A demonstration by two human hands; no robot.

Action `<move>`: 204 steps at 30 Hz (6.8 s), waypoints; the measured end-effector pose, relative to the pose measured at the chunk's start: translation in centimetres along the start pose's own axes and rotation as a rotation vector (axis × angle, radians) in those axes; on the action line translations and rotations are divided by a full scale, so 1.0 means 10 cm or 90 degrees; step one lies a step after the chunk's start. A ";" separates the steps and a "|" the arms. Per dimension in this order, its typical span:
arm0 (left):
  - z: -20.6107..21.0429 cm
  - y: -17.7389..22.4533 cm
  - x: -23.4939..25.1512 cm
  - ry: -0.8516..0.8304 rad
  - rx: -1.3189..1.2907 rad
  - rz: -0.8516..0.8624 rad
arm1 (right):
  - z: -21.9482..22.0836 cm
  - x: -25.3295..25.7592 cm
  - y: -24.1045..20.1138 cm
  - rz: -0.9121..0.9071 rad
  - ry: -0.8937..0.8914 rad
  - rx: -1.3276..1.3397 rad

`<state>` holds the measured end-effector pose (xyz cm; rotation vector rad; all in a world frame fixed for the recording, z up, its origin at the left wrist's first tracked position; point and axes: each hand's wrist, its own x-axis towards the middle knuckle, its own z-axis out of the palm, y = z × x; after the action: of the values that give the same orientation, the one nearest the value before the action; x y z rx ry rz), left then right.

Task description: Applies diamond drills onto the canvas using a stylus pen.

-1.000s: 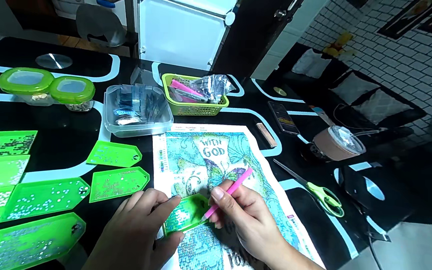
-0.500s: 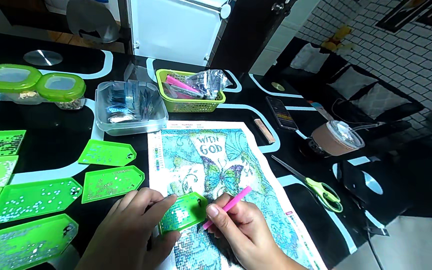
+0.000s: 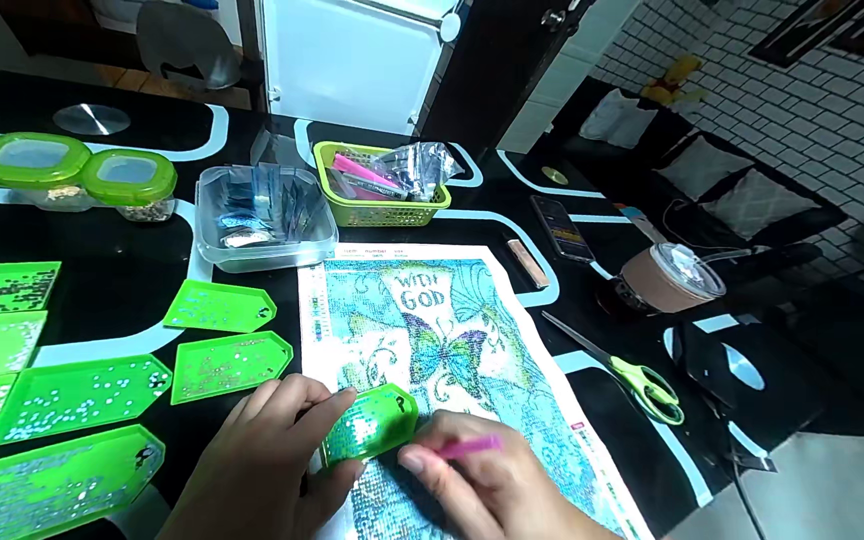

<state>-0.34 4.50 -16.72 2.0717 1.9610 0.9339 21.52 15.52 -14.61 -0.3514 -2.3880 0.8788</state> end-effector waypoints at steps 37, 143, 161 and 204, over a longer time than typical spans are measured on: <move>0.07 0.00 -0.01 0.049 0.038 0.020 | 0.23 0.34 0.07 0.017 0.056 0.102; 0.06 0.02 0.00 0.047 0.028 -0.027 | 0.13 0.18 0.11 0.179 0.120 0.294; 0.09 -0.02 -0.01 0.072 0.033 -0.029 | 0.23 0.14 0.13 0.052 0.098 0.078; 0.13 -0.02 0.01 0.119 0.059 0.002 | 0.30 0.45 0.09 -0.001 0.052 0.078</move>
<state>0.15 5.00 -17.89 2.1048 2.1297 1.0932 16.14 16.54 -15.23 -0.3315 -2.2470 0.9864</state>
